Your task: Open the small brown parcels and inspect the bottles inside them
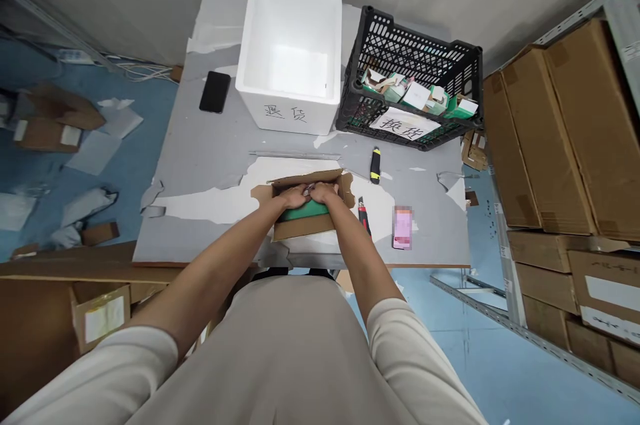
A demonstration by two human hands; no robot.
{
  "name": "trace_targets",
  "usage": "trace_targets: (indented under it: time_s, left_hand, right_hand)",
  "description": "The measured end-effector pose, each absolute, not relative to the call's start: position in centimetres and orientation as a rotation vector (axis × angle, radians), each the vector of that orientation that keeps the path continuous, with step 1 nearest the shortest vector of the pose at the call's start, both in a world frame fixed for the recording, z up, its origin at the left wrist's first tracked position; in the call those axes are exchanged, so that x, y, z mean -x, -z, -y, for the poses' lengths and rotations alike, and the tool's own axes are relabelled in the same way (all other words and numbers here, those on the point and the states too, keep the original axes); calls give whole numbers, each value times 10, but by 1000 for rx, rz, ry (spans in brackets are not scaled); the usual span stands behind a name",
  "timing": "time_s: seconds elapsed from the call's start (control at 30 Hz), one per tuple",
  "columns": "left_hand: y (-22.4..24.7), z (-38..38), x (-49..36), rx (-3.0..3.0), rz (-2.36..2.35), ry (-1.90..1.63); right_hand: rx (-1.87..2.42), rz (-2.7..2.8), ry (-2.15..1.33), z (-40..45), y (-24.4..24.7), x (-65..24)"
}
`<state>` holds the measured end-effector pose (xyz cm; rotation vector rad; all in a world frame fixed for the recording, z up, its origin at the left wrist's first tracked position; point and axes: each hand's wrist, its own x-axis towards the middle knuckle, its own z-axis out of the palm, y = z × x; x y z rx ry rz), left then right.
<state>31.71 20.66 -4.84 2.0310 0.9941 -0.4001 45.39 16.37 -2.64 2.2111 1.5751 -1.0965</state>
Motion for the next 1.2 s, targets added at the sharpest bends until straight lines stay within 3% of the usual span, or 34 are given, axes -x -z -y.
trace_targets:
  time_s: [0.37,0.57,0.7,0.8,0.9,1.0,1.1,1.2]
  left_hand:
    - [27,-195,-309,-1957,-1055,-113]
    - [-14,-176,-301,-1640,-893,-429]
    - [-56,-153,-295,-1229,-848,-429]
    - [-86,-138,-274,-900,-807,-420]
    - [-104,-131,-232,-715,-807,-468]
    - [-99,-131,-176,-668,-955,-596]
    - [-65,-138,-119,-639,-1197,-688]
    - [-16,-150,-80,-640,-1437,-661]
  right_hand:
    - [-2435,-1823,1412,-137,-3,-463]
    - [-3061,-1893,1152,-99,-47,-454]
    - [-3195,-1630,1926,-76,-76,-438]
    - [-3226,-1577,2174,-69,-94,-422]
    - [-3095,-1775,2131,-78,-105,-393]
    - [-2737,-2171,1798,-106,-103,-345]
    - [-2213,-2370,1411,-144,-88,-286]
    - [-1775,-2221,1197,-177,-65,-235]
